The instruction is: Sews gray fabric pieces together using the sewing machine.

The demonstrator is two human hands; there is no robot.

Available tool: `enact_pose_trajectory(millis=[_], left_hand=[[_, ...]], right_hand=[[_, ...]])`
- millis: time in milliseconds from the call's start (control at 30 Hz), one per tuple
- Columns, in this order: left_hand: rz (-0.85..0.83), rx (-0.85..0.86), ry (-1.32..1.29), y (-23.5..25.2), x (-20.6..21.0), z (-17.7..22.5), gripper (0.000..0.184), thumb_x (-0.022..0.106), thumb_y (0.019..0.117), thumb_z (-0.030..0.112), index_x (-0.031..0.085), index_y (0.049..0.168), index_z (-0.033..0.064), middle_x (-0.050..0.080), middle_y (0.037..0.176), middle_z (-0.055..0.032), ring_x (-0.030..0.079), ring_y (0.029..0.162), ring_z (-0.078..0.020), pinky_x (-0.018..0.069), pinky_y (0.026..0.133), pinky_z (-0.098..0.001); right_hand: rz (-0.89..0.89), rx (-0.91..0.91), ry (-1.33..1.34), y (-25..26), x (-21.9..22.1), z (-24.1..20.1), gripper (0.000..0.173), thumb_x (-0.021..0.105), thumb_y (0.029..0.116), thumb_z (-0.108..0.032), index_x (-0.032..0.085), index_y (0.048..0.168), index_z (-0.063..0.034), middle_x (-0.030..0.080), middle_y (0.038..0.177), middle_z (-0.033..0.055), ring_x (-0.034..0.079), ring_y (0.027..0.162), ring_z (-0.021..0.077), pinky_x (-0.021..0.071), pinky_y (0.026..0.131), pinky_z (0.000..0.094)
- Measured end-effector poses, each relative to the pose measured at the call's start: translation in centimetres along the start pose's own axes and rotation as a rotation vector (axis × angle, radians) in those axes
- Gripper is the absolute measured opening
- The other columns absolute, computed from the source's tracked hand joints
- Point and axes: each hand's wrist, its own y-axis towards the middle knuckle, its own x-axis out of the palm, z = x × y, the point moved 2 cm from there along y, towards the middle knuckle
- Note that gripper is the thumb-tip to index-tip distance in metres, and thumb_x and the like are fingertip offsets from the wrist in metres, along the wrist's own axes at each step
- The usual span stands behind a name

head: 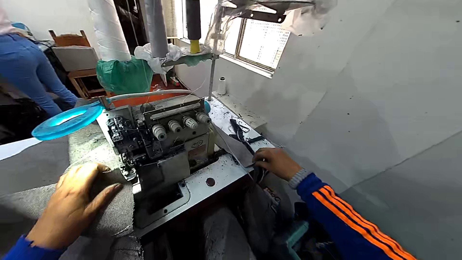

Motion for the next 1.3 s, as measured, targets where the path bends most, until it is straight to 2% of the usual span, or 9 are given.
enact_pose_trajectory(millis=[133,267,400,667,867,1000,1100,1200,1300], left_hand=[[0.056,0.067,-0.078,0.0,-0.1,-0.5,0.043,0.049,0.0984,0.041,0.075,0.091,0.008,0.069,0.092,-0.0037,0.063,0.093,-0.0195,0.0486,0.086,-0.0433],[0.131,-0.001,-0.235,0.1,-1.3,0.2,0.035,0.051,0.0992,0.031,0.07,0.082,0.0066,0.063,0.078,0.0057,0.059,0.076,0.0051,0.0489,0.071,-0.0147],[0.222,0.049,-0.319,0.4,-5.7,4.6,0.016,0.066,0.0926,0.025,0.076,0.086,0.0142,0.068,0.08,0.0102,0.061,0.075,0.0064,0.0522,0.069,-0.011],[0.25,0.007,-0.477,-1.5,-6.4,6.7,0.01,0.075,0.0903,0.019,0.074,0.088,0.0095,0.073,0.109,0.0,0.07,0.096,-0.0032,0.0597,0.081,-0.0176],[0.192,-0.065,-0.483,-2.2,-7.3,6.5,0.005,0.073,0.0901,0.011,0.07,0.09,0.0071,0.073,0.082,0.0039,0.069,0.074,0.0005,0.0582,0.068,-0.0148],[0.142,-0.053,-0.4,-1.4,-8.3,6.7,0.003,0.071,0.0907,0.01,0.068,0.093,0.0092,0.071,0.077,0.0064,0.066,0.067,0.0022,0.0553,0.062,-0.0136],[0.091,-0.03,-0.141,-0.1,-7.8,6.3,0.009,0.072,0.0902,0.016,0.067,0.098,0.0124,0.069,0.073,0.0073,0.065,0.064,-0.0023,0.0553,0.059,-0.023],[0.097,-0.048,-0.002,-0.2,-3.0,4.1,0.016,0.076,0.0868,0.013,0.075,0.103,0.0111,0.072,0.085,-0.0007,0.069,0.082,-0.0191,0.0546,0.078,-0.0441],[0.222,0.034,0.15,-1.7,-0.8,4.6,0.013,0.066,0.0941,0.016,0.078,0.094,0.0105,0.074,0.099,-0.0082,0.067,0.105,-0.0306,0.0522,0.093,-0.0506]], right_hand=[[0.116,0.006,0.0,1.2,-0.7,-0.8,0.009,0.071,0.0901,-0.002,0.074,0.097,0.0024,0.073,0.095,0.0183,0.071,0.089,0.0347,0.0567,0.083,0.0554],[0.61,-0.014,0.15,2.7,-4.3,-4.5,0.017,0.068,0.0914,-0.004,0.07,0.105,0.006,0.073,0.103,0.0213,0.072,0.096,0.0344,0.0561,0.088,0.0565],[0.824,-0.178,0.572,3.7,-4.5,-17.3,0.016,0.069,0.0905,-0.009,0.064,0.105,-0.0047,0.07,0.092,-0.0067,0.066,0.082,-0.0033,0.0582,0.076,0.0186],[0.31,-0.293,1.136,4.9,4.7,-34.1,0.023,0.046,0.0994,0.002,0.063,0.113,0.0099,0.072,0.094,0.0081,0.069,0.088,0.0025,0.0569,0.082,0.0199],[0.461,-0.124,1.379,4.4,5.2,-35.6,0.009,0.056,0.0961,0.002,0.05,0.1,-0.0038,0.062,0.074,-0.0113,0.06,0.066,-0.0079,0.0508,0.062,0.0104],[0.212,-0.25,1.177,2.2,7.0,-34.6,0.028,0.066,0.0972,-0.027,0.07,0.099,0.0009,0.07,0.081,-0.0044,0.065,0.075,-0.005,0.0566,0.068,0.0176],[-0.157,-0.217,1.12,-0.2,10.6,-34.9,0.016,0.072,0.09,-0.011,0.072,0.095,0.0043,0.073,0.082,0.0087,0.071,0.079,0.0094,0.0594,0.076,0.0321],[-0.348,-0.083,1.269,-0.4,13.5,-34.5,0.019,0.062,0.0978,-0.013,0.069,0.091,0.0032,0.067,0.076,0.0029,0.065,0.074,0.0029,0.0541,0.073,0.0261],[-0.227,-0.125,1.248,-0.5,14.6,-32.7,0.023,0.06,0.0986,-0.011,0.07,0.086,0.0046,0.066,0.072,0.0044,0.063,0.07,0.0027,0.0526,0.069,0.0251]])
